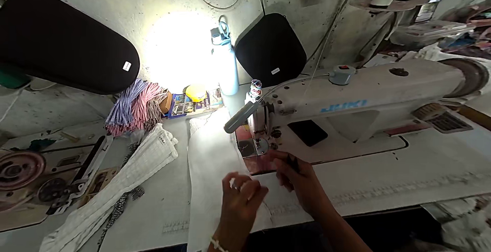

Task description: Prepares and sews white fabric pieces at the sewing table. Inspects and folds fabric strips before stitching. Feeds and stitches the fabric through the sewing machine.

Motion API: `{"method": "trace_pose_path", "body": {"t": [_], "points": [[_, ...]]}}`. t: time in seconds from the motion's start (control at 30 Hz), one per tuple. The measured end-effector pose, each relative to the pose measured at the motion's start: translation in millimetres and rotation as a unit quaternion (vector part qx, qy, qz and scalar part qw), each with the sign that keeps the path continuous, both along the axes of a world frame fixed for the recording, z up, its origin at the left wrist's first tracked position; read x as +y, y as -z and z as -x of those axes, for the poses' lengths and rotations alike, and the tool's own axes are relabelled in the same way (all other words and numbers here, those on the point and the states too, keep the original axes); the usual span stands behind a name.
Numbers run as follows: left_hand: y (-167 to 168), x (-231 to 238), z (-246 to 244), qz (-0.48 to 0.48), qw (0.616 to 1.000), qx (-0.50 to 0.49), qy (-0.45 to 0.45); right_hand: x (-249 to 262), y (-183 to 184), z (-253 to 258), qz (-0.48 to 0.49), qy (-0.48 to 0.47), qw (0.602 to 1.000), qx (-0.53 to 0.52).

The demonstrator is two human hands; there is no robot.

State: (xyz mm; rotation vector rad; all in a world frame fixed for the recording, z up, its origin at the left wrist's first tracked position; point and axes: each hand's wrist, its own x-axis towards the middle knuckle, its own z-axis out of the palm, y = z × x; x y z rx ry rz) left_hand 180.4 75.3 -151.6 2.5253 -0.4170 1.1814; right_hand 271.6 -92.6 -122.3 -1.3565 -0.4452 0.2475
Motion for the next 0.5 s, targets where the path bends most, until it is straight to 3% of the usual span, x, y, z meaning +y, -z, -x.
{"method": "trace_pose_path", "body": {"t": [0.13,0.23,0.37,0.43,0.5], "points": [[-3.7,-13.3,6.9,-0.044,0.996,0.014,0.075,10.0,-10.6,0.8,-0.107,-0.04,0.987,0.11],[-33.1,-21.5,-10.7,-0.045,0.994,-0.011,0.101,-2.4,0.8,3.9,-0.117,-0.007,0.99,0.079],[-67.0,-27.4,-48.4,-0.116,0.98,0.04,0.157,-35.6,19.9,6.1,0.008,0.034,0.999,-0.016],[-61.4,-24.3,-62.1,-0.128,0.971,0.069,0.187,-54.3,26.7,1.9,0.066,0.022,0.996,-0.06],[-48.0,-21.2,-62.3,-0.074,0.971,0.11,0.201,-66.5,32.1,-4.6,0.131,0.012,0.983,-0.128]]}}
